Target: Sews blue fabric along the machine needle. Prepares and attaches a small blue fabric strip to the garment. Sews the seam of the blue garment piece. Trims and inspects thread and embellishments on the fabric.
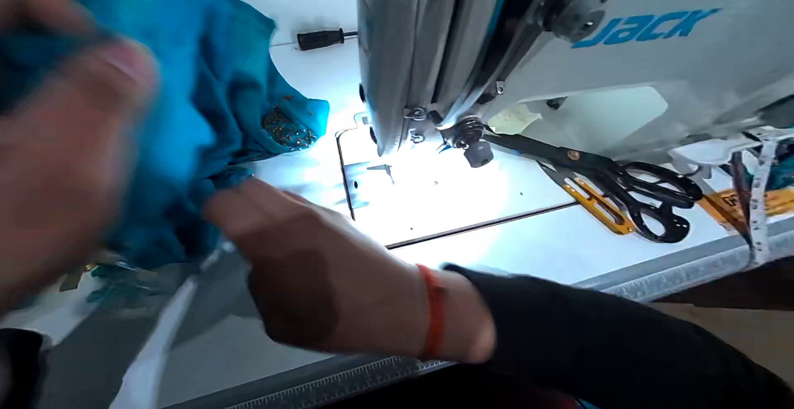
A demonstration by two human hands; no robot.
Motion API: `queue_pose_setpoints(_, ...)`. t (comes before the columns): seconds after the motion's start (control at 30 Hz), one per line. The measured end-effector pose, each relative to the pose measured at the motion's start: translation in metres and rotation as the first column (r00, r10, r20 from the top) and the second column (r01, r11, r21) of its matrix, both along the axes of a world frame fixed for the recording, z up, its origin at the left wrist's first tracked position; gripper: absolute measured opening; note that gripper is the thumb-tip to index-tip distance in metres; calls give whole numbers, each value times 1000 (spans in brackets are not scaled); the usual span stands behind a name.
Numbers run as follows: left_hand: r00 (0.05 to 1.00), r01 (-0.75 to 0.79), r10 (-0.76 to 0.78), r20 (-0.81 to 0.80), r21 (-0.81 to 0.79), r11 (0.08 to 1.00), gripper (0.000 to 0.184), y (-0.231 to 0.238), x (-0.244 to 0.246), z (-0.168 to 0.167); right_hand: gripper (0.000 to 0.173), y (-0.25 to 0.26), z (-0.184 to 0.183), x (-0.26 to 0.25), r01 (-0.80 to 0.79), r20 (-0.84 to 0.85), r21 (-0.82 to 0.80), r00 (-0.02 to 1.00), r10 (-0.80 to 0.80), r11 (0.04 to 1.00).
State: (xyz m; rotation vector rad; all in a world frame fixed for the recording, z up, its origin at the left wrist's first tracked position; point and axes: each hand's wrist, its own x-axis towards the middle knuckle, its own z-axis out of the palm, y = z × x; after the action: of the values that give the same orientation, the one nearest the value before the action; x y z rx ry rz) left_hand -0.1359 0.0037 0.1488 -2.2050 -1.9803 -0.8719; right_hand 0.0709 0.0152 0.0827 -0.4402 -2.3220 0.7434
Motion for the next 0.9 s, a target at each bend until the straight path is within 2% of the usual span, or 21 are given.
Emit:
queue_pose_setpoints(0.03,999,32,-32,-8,10,999,34,-13,33,-14,31,-6,-6,19,-70,-72,-219,996,55,973)
queue_pose_setpoints(0.1,991,112,-112,-73,-7,994,28,-34,79,-50,33,-15,-27,54,-63,-156,-515,987,-21,855)
queue_pose_setpoints(0.17,969,238,-245,-38,-143,961,31,-50,102,-83,39,-20,-48,82,8,-143,-637,981,-128,771)
queue_pose_setpoints(0.23,928,361,-371,26,-309,880,36,-61,111,-92,41,-23,-63,99,97,-102,-643,972,-211,760)
queue_pose_setpoints(0.3,890,442,-444,104,-438,783,40,-66,111,-74,41,-23,-72,108,173,-95,-560,958,-270,810)
queue_pose_setpoints(0.33,877,466,-466,120,-449,762,37,-65,108,-63,41,-22,-75,110,191,-95,-520,956,-279,833)
queue_pose_setpoints(0.4,876,465,-480,45,-343,817,32,-59,99,-55,38,-25,-78,111,230,-87,-437,951,-296,870)
queue_pose_setpoints(0.47,889,424,-445,-108,-171,889,28,-35,91,-53,36,-29,-81,107,308,-69,-275,938,-339,911)
queue_pose_setpoints(0.5,878,442,-458,-137,-133,887,26,-19,86,-53,33,-30,-82,105,342,-49,-182,933,-355,922)
queue_pose_setpoints(0.53,854,484,-502,-138,-145,863,27,-3,82,-55,30,-33,-83,104,364,-31,-90,929,-368,927)
queue_pose_setpoints(0.6,815,539,-575,-68,-273,797,35,21,80,-63,28,-37,-85,102,364,26,91,930,-368,927)
queue_pose_setpoints(0.7,838,490,-546,9,-454,744,44,37,87,-73,33,-40,-89,108,299,105,290,935,-340,909)
queue_pose_setpoints(0.8,835,499,-550,16,-443,745,38,38,90,-84,35,-41,-89,117,245,128,339,945,-303,908)
queue_pose_setpoints(0.9,841,520,-539,54,-357,776,14,33,92,-92,31,-43,-92,124,208,113,352,959,-262,913)
